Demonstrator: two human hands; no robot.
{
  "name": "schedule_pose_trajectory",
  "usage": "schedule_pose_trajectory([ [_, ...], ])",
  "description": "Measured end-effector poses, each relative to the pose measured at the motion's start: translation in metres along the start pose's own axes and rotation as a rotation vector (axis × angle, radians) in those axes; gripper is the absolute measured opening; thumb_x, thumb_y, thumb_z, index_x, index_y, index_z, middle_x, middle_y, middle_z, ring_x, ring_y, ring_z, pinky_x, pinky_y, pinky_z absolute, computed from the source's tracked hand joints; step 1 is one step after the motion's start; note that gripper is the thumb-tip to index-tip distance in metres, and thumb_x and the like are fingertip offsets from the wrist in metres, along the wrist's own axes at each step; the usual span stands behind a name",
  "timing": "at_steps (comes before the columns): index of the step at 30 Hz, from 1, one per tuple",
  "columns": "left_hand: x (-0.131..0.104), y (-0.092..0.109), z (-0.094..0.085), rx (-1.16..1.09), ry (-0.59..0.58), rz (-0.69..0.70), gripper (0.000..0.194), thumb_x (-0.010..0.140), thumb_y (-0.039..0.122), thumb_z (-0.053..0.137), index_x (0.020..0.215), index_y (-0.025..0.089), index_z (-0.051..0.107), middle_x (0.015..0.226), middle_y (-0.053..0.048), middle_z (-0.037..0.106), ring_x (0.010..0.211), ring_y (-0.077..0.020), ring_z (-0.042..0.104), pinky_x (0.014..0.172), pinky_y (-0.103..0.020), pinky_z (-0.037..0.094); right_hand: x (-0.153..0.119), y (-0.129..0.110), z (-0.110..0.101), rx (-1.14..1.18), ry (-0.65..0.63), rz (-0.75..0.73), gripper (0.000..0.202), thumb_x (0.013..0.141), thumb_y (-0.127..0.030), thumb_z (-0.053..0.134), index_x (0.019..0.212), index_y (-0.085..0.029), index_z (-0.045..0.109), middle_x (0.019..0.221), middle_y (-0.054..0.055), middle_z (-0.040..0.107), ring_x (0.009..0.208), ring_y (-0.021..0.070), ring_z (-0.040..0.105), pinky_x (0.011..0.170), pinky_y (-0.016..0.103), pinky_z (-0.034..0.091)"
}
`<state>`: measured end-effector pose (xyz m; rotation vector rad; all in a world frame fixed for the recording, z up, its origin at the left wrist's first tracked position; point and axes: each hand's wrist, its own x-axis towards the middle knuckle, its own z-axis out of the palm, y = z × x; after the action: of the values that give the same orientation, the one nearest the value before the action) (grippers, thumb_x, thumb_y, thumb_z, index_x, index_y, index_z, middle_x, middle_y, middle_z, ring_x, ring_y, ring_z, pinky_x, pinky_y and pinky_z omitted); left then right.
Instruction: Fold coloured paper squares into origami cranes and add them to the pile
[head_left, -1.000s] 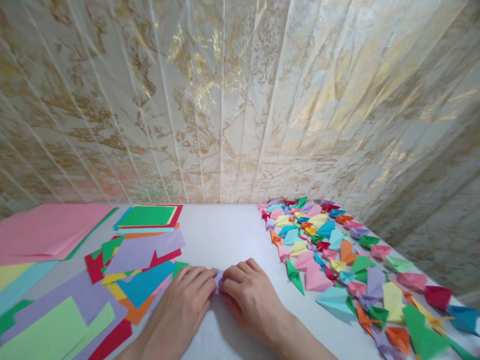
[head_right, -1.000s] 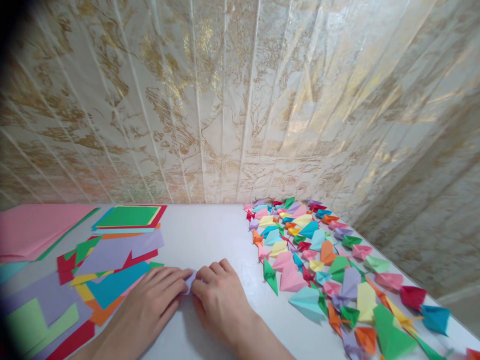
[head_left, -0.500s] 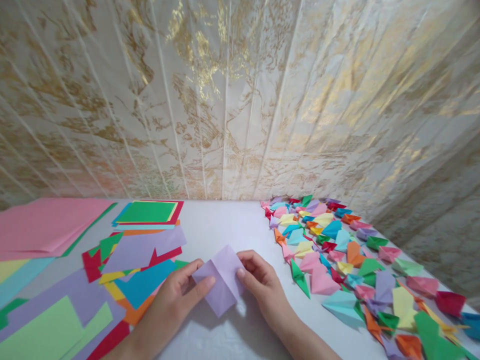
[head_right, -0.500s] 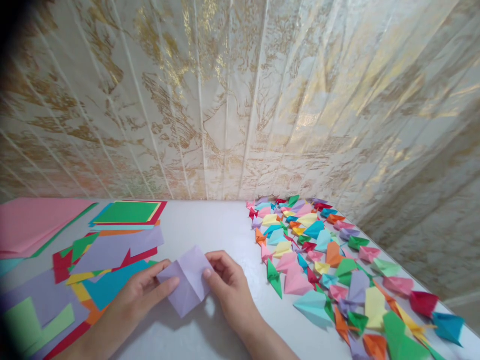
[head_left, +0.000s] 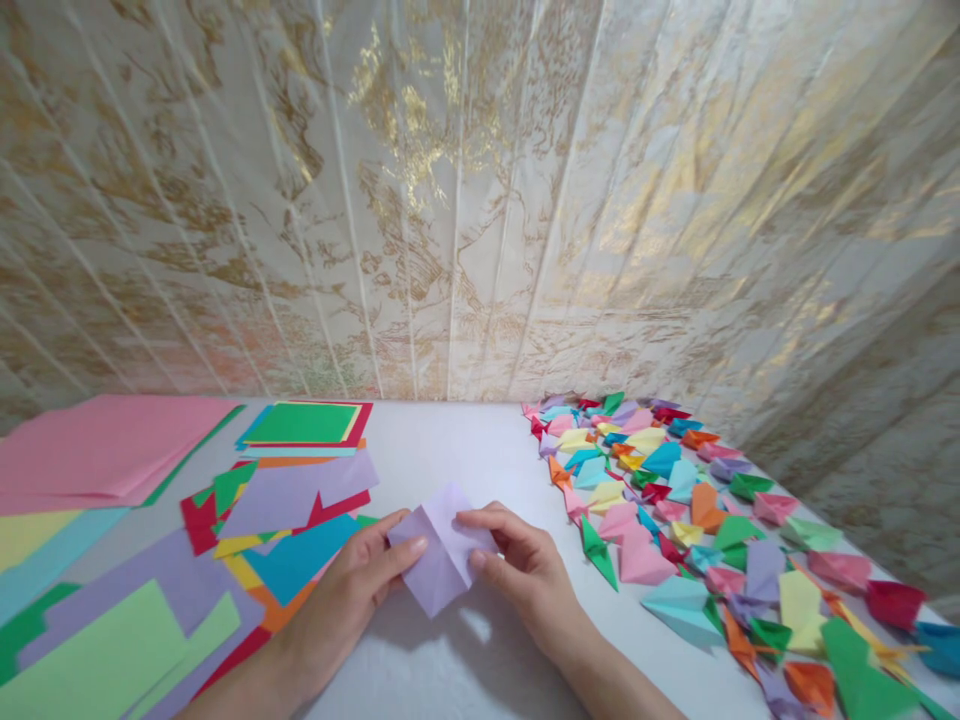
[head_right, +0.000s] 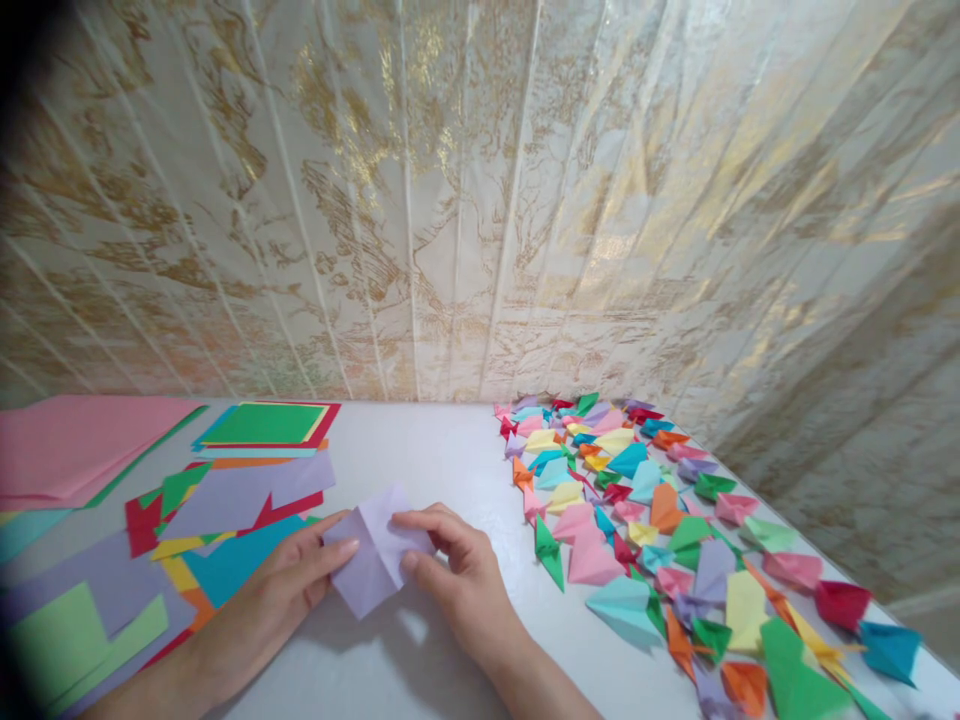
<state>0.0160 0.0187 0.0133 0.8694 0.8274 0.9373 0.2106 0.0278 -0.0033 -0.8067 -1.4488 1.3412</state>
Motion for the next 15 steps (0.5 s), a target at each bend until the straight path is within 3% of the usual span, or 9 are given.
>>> schedule_pose_trajectory([
  [5, 0.002, 0.0015, -0.0023, -0.032, 0.09, 0.075, 0.034, 0.084, 0.04, 0.07, 0.112, 0.021, 0.069, 0.099, -0.004, 0.074, 0.087, -0.0205, 0.068, 0.082, -0.031, 0.05, 0.0003, 0.0002, 0.0005, -0.135, -0.031, -0.005, 0.025, 0.085, -0.03, 0.068, 0.109, -0.027, 0.074, 0.09, 0.001, 0.061, 0.084, 0.0163, 0.053, 0.08, 0.029, 0.042],
  [15, 0.0024, 0.0005, -0.0026, 0.016, 0.052, 0.031, 0.031, 0.083, 0.042, 0.072, 0.104, 0.02, 0.071, 0.091, -0.002, 0.071, 0.083, -0.0172, 0.062, 0.079, -0.026, 0.047, 0.0064, 0.0018, 0.0039, -0.232, 0.022, -0.072, 0.02, 0.083, -0.018, 0.064, 0.1, -0.025, 0.074, 0.083, 0.0, 0.062, 0.081, 0.016, 0.054, 0.079, 0.028, 0.041],
])
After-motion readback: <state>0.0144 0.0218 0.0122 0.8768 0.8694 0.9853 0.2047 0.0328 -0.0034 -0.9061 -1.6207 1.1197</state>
